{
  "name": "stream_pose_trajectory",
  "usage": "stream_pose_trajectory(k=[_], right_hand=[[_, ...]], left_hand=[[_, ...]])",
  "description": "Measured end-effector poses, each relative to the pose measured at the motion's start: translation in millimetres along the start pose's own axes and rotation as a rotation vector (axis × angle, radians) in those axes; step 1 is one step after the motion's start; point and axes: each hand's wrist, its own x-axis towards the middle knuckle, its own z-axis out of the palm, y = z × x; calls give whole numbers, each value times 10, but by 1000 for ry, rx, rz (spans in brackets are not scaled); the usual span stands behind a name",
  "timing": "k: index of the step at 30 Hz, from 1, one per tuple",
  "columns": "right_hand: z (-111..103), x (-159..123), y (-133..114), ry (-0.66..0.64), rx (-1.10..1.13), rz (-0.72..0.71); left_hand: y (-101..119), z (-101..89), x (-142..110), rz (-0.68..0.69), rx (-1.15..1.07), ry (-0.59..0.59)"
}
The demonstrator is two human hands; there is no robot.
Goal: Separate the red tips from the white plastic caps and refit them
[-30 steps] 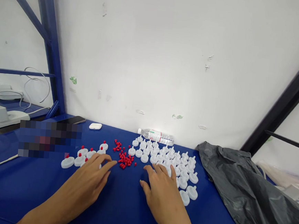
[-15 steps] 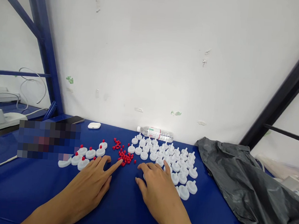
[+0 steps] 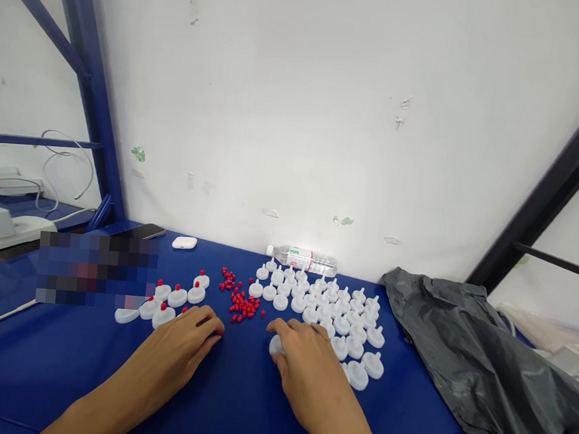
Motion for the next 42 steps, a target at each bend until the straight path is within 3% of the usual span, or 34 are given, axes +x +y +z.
stream_pose_trajectory(k=[8, 15, 21, 31, 42], right_hand=[[-35, -44, -101, 9, 215, -70], [-41, -56, -103, 20, 229, -73], [-23, -71, -143, 4, 229, -81], [-49, -94, -251, 28, 271, -158], [-88, -52, -230, 140, 213, -196]], left_hand=[[25, 19, -69, 17, -127, 111], [5, 67, -58, 82, -395, 231], [53, -35, -50, 117, -577, 311], [104, -167, -80, 37, -767, 164], [93, -199, -80, -55, -919, 205]])
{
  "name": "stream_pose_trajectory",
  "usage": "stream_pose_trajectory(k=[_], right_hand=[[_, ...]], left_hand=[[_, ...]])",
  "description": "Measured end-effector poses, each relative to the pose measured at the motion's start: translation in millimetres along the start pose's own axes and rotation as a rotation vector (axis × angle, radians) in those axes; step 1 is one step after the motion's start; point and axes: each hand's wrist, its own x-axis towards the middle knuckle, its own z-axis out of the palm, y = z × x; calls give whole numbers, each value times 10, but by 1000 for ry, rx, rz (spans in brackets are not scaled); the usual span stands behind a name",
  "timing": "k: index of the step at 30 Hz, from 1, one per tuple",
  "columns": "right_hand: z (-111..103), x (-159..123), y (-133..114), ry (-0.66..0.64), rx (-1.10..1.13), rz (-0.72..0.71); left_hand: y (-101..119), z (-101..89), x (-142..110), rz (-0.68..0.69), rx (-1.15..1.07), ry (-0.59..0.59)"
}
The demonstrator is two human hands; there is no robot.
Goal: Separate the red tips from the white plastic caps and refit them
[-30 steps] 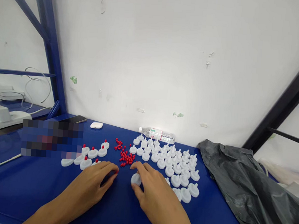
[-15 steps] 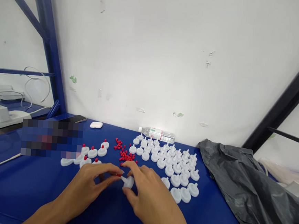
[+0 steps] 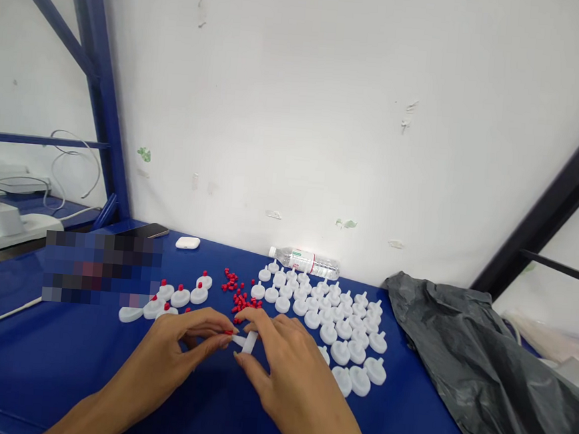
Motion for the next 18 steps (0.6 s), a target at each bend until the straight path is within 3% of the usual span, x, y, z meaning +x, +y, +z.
stream_pose_trajectory(k=[11, 18], right_hand=[[16, 22, 21, 68, 14, -88], [-21, 22, -3, 17, 79, -25]], left_hand=[[23, -11, -1, -82, -125, -28], [90, -37, 5, -154, -331, -32]])
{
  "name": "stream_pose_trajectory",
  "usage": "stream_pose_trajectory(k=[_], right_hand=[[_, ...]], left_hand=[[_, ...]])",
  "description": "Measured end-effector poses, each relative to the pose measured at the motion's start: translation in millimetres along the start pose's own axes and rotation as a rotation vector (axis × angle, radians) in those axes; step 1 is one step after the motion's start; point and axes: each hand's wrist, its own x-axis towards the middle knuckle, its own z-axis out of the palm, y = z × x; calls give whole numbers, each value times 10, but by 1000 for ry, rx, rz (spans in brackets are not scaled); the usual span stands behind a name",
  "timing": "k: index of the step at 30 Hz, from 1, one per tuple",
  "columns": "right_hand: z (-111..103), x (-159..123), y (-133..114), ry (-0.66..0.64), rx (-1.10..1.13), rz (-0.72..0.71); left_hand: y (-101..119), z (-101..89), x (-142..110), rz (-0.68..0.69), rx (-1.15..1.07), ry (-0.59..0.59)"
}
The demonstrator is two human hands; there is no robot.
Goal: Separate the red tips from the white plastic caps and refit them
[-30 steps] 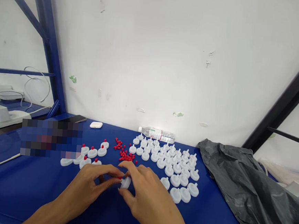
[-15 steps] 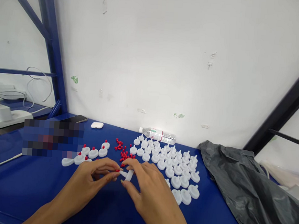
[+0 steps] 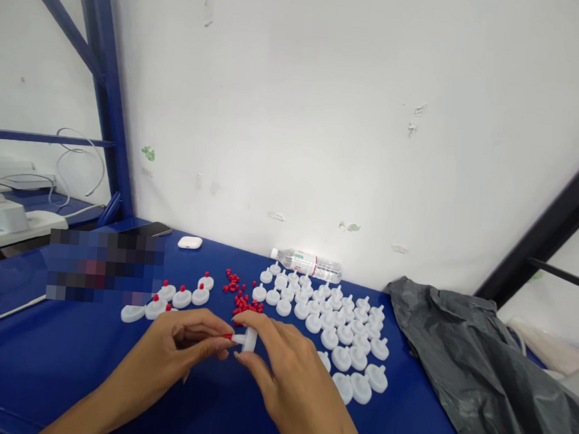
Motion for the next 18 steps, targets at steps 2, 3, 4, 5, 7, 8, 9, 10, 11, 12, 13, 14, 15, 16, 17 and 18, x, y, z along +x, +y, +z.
stream_pose_trajectory(k=[2, 3, 4, 5, 7, 8, 9, 10, 11, 12, 13, 14, 15, 16, 17, 18], right_hand=[[-8, -3, -8, 25, 26, -7], [-10, -5, -9, 37, 39, -15], [-10, -9, -9, 49, 50, -24], [-11, -13, -8, 60, 59, -31], [-12, -23, -7, 76, 69, -42], [-14, -28, -8, 81, 72, -42], [-17, -33, -11, 83, 76, -37], [-22, -37, -17, 84, 82, -31], [-28, -41, -24, 83, 89, -21], [-35, -44, -32, 80, 99, -12], [-41, -46, -40, 78, 112, -5], [-46, -47, -49, 73, 129, -6], [-51, -49, -56, 69, 149, -11], [-54, -50, -63, 67, 168, -16], [-56, -50, -69, 65, 184, -21], [-57, -51, -75, 65, 196, -27]], left_hand=[[46, -22, -4, -55, -61, -30], [62, -36, -4, -69, -91, -49], [72, -51, -2, -77, -120, -70], [75, -64, 1, -81, -147, -92], [70, -80, 10, -95, -195, -130], [65, -83, 13, -108, -217, -143], [63, -81, 15, -126, -239, -148], [62, -78, 15, -145, -260, -146], [65, -74, 13, -167, -281, -138], [70, -71, 8, -190, -304, -129], [77, -71, 1, -213, -331, -125], [84, -74, -9, -238, -365, -128], [90, -79, -20, -265, -405, -144], [96, -85, -32, -291, -455, -165], [99, -92, -43, -314, -510, -194], [102, -96, -55, -331, -568, -230]])
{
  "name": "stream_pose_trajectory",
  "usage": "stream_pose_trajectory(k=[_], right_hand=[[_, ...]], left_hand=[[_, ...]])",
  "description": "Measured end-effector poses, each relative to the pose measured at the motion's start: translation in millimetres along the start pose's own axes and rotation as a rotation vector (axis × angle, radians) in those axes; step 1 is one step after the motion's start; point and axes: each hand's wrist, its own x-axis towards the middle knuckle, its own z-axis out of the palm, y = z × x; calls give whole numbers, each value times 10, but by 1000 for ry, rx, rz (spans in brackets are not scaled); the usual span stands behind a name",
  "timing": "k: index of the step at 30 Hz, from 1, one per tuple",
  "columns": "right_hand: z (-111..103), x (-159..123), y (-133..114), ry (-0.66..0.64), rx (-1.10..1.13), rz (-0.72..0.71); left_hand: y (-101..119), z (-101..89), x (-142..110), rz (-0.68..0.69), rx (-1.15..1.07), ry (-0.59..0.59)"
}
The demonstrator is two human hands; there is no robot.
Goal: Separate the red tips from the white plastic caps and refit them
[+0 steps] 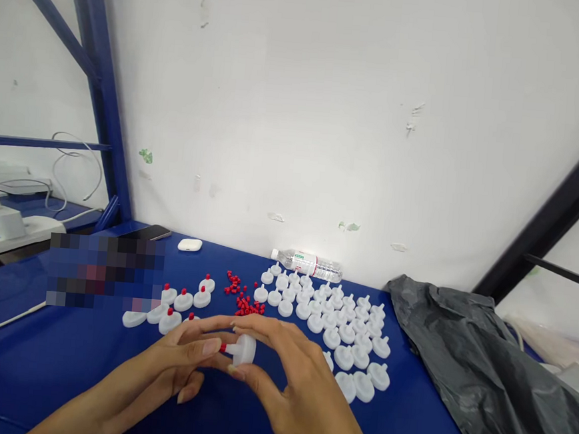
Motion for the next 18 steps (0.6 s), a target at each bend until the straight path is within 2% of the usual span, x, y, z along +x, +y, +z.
stream_pose_trajectory(k=[5, 9, 14, 18], right_hand=[[23, 19, -48, 10, 6, -51], [77, 58, -116, -15, 11, -100], [143, 92, -178, -22, -31, -109], [163, 101, -183, -20, -49, -129]], left_hand=[[-39, 41, -19, -38, -171, -204], [-73, 87, -6, 21, -152, -156], [-51, 69, 12, 43, 47, -140], [-13, 53, 17, 72, 122, -116]])
